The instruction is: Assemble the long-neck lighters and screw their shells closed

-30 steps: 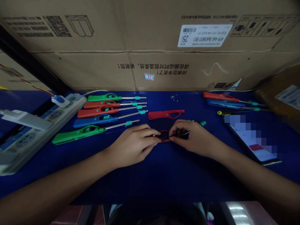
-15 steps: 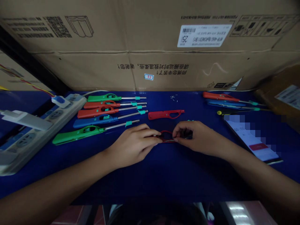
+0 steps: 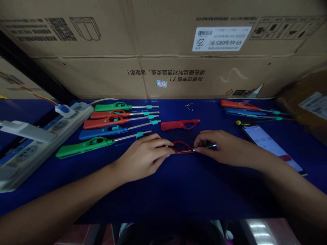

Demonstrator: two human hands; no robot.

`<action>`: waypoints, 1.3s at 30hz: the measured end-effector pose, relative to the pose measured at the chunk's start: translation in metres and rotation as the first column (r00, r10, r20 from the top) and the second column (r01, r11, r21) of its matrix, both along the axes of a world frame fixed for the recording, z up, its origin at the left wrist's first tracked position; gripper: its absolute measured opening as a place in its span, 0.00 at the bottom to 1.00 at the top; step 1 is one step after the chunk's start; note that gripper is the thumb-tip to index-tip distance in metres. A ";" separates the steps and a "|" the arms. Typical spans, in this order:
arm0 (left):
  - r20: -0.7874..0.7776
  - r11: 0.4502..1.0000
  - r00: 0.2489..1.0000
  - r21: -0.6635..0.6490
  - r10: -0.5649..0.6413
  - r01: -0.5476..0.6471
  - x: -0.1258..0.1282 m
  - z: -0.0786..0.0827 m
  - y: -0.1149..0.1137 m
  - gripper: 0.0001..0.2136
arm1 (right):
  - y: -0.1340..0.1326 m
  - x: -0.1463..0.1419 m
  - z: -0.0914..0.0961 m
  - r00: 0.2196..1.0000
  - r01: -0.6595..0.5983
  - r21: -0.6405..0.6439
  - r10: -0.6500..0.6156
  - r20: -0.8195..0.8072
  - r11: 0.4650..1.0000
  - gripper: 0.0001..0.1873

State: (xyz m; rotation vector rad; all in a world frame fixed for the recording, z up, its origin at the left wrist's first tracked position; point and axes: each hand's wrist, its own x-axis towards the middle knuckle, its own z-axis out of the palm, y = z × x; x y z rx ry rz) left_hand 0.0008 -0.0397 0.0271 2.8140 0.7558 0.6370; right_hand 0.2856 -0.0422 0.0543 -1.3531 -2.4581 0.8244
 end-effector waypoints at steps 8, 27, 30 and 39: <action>0.016 1.000 1.000 -0.017 0.009 -0.009 0.000 -0.001 0.001 0.10 | 0.003 -0.004 -0.007 0.995 0.094 -0.058 -0.096 -0.027 0.994 0.07; 0.021 0.997 0.997 -0.035 0.068 -0.067 -0.005 -0.005 0.009 0.10 | 0.007 -0.001 -0.009 1.000 -0.029 0.098 0.029 -0.003 0.995 0.08; 0.014 0.996 0.997 -0.033 0.081 -0.081 -0.005 -0.005 0.011 0.10 | 0.008 -0.002 -0.009 0.998 -0.043 0.117 0.048 -0.042 0.992 0.10; 0.022 0.996 0.997 -0.044 0.075 -0.074 -0.008 -0.006 0.015 0.10 | 0.009 -0.001 -0.011 0.997 -0.020 0.160 0.030 -0.067 0.987 0.11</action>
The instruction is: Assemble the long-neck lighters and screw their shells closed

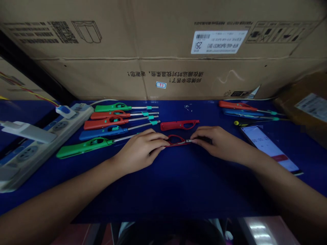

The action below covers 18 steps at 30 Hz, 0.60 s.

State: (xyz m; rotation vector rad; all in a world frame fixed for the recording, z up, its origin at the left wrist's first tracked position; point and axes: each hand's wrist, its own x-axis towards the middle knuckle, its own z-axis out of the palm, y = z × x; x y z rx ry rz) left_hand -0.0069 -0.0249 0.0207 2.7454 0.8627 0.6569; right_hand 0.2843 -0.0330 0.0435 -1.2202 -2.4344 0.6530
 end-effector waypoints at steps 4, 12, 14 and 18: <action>0.025 1.000 1.000 -0.004 -0.009 0.009 -0.001 -0.001 0.002 0.10 | 0.002 0.000 -0.004 0.999 0.038 0.016 -0.038 -0.007 0.999 0.09; 0.048 1.000 0.999 -0.018 -0.016 0.017 0.000 -0.002 0.003 0.10 | 0.002 0.000 -0.007 0.999 0.004 0.103 -0.009 0.046 0.995 0.09; 0.051 1.000 0.999 -0.023 -0.014 0.016 -0.001 -0.002 0.003 0.10 | 0.002 0.000 -0.009 0.998 0.000 0.110 -0.007 0.066 0.994 0.09; 0.051 1.000 0.999 -0.027 -0.012 0.013 0.000 -0.002 0.003 0.10 | 0.003 -0.001 -0.012 0.999 0.005 0.115 -0.011 0.050 0.993 0.09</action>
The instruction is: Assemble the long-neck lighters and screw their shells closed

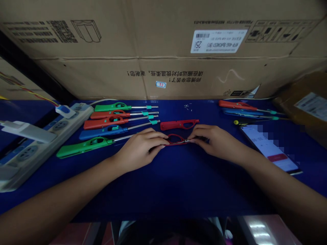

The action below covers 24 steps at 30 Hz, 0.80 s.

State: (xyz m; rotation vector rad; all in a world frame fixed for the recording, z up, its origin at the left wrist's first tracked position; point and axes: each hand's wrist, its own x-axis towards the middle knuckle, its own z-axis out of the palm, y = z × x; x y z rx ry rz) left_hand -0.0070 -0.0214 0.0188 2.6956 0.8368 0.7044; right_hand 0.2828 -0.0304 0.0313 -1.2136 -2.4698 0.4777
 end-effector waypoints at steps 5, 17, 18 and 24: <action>0.004 1.000 1.000 -0.009 -0.008 0.008 0.002 0.002 0.000 0.09 | -0.001 -0.002 0.001 0.997 -0.001 0.089 -0.006 0.083 0.996 0.09; -0.003 1.000 1.000 -0.012 -0.017 0.017 0.003 0.000 -0.004 0.09 | -0.007 -0.006 0.008 0.998 0.048 0.095 -0.052 0.042 0.994 0.07; -0.006 1.000 1.000 -0.005 -0.021 0.021 0.004 0.000 -0.005 0.09 | -0.006 -0.006 0.008 0.998 0.057 0.040 -0.057 0.006 0.998 0.07; -0.003 0.999 0.999 0.020 -0.032 0.032 0.007 0.002 -0.010 0.10 | -0.003 -0.008 0.003 0.991 0.105 -0.205 -0.119 -0.060 0.973 0.06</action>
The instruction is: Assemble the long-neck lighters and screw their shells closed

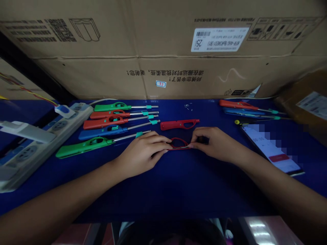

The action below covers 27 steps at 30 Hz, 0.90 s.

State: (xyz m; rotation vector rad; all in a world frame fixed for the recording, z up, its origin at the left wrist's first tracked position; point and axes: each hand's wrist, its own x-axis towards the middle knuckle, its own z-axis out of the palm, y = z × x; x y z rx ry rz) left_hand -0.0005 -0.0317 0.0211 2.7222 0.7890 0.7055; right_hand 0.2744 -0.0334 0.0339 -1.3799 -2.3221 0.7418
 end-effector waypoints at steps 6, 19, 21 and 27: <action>0.016 1.000 1.000 -0.024 -0.006 0.006 0.000 0.000 0.000 0.10 | -0.002 0.002 0.007 1.000 0.005 0.062 -0.005 0.005 0.998 0.08; 0.110 0.992 0.993 -0.118 0.052 -0.039 0.000 -0.004 0.000 0.08 | 0.015 0.041 0.008 0.937 0.140 0.341 -0.236 0.258 0.930 0.09; 0.107 0.991 0.993 -0.128 0.057 -0.043 0.000 -0.004 0.000 0.08 | 0.014 0.034 0.002 0.929 0.148 0.338 -0.248 0.275 0.929 0.11; 0.134 0.991 0.989 -0.124 0.058 -0.041 0.002 -0.002 -0.001 0.11 | 0.014 0.022 -0.004 0.963 0.147 0.286 -0.203 0.176 0.947 0.03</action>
